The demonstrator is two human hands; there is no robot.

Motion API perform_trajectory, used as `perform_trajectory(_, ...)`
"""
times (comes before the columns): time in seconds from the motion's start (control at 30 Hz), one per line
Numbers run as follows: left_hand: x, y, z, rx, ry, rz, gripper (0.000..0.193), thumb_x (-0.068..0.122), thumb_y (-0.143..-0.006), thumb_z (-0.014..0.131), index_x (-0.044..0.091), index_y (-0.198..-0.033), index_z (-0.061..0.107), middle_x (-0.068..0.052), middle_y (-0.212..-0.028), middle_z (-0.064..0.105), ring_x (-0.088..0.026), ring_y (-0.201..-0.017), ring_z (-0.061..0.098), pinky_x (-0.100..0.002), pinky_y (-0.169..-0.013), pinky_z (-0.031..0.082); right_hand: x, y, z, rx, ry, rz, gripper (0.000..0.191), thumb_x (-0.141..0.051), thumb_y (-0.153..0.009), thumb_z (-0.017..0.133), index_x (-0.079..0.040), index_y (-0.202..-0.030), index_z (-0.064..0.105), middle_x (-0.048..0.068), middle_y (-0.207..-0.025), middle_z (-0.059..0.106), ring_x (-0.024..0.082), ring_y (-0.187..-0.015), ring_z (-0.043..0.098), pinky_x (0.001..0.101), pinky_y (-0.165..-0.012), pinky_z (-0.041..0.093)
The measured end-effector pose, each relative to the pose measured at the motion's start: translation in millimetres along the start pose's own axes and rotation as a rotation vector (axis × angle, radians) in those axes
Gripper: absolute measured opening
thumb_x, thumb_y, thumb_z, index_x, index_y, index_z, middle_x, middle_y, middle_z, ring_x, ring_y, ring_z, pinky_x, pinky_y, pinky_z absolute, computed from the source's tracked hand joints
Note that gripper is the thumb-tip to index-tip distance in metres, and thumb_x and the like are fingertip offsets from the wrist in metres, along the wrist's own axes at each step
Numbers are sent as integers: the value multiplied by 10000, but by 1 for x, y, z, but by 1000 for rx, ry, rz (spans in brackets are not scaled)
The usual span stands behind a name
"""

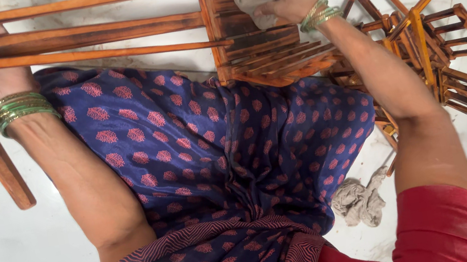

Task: The person sits on the floor and wipes a small wooden stool with a cloth, cleaning the seat and legs. The person repositions the stool to access different sides and continues wiping until the clip ends.

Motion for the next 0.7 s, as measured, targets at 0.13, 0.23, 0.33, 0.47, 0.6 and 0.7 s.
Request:
perform_trajectory(0.13, 1, 3, 0, 67, 2, 26, 593, 565, -861, 517, 84, -1203, 579, -27, -1101, 630, -203, -993, 589, -378, -1023, 512, -25, -2, -31, 347, 325, -323, 646, -206, -599, 946, 20, -1133, 661, 222, -1022, 655, 410, -917, 635, 481, -767, 506)
perform_trajectory(0.23, -2, 8, 0, 100, -7, 10, 591, 613, -929, 487, 65, -1144, 542, -27, -1073, 597, -200, -1004, 571, -362, -1030, 497, -24, 1, -7, 254, 363, -218, 444, -125, -721, 837, -27, -1133, 705, 220, -992, 690, 424, -903, 667, 491, -793, 532)
perform_trajectory(0.33, -5, 10, 1, 97, -38, 7, 573, 605, -1037, 454, 44, -1131, 520, -37, -1055, 574, -199, -1004, 555, -348, -1040, 484, -5, 12, 9, 171, 324, -30, 224, -127, -792, 736, -13, -980, 692, 216, -944, 711, 418, -925, 682, 488, -814, 543)
perform_trajectory(0.47, -8, 13, -1, 129, -37, 11, 563, 577, -1014, 455, 35, -1147, 521, -44, -1055, 576, -212, -991, 553, -358, -1009, 487, 54, 21, -51, 405, 418, 288, 239, -202, -789, 754, 4, -902, 709, 259, -880, 704, 427, -856, 681, 499, -824, 561)
perform_trajectory(0.6, -8, 13, -1, 140, -2, 11, 590, 614, -1008, 453, 45, -1152, 518, -34, -1042, 576, -203, -976, 567, -364, -1020, 494, 94, 32, -108, 747, 387, 434, 282, -213, -763, 782, 32, -873, 697, 276, -909, 715, 447, -865, 692, 503, -804, 557)
perform_trajectory(0.7, -3, 10, 5, 78, -95, 3, 511, 542, -1103, 443, 42, -1157, 531, -34, -1040, 601, -204, -974, 601, -375, -1004, 502, 106, 21, -100, 784, 259, 538, 401, -245, -711, 808, 49, -940, 660, 269, -904, 712, 433, -881, 706, 473, -830, 562)
Point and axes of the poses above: each hand's wrist, its own y-axis away from the middle knuckle, its own z-axis out of the palm, x = y × z, the point moved 9 cm from there along -y, towards the middle knuckle
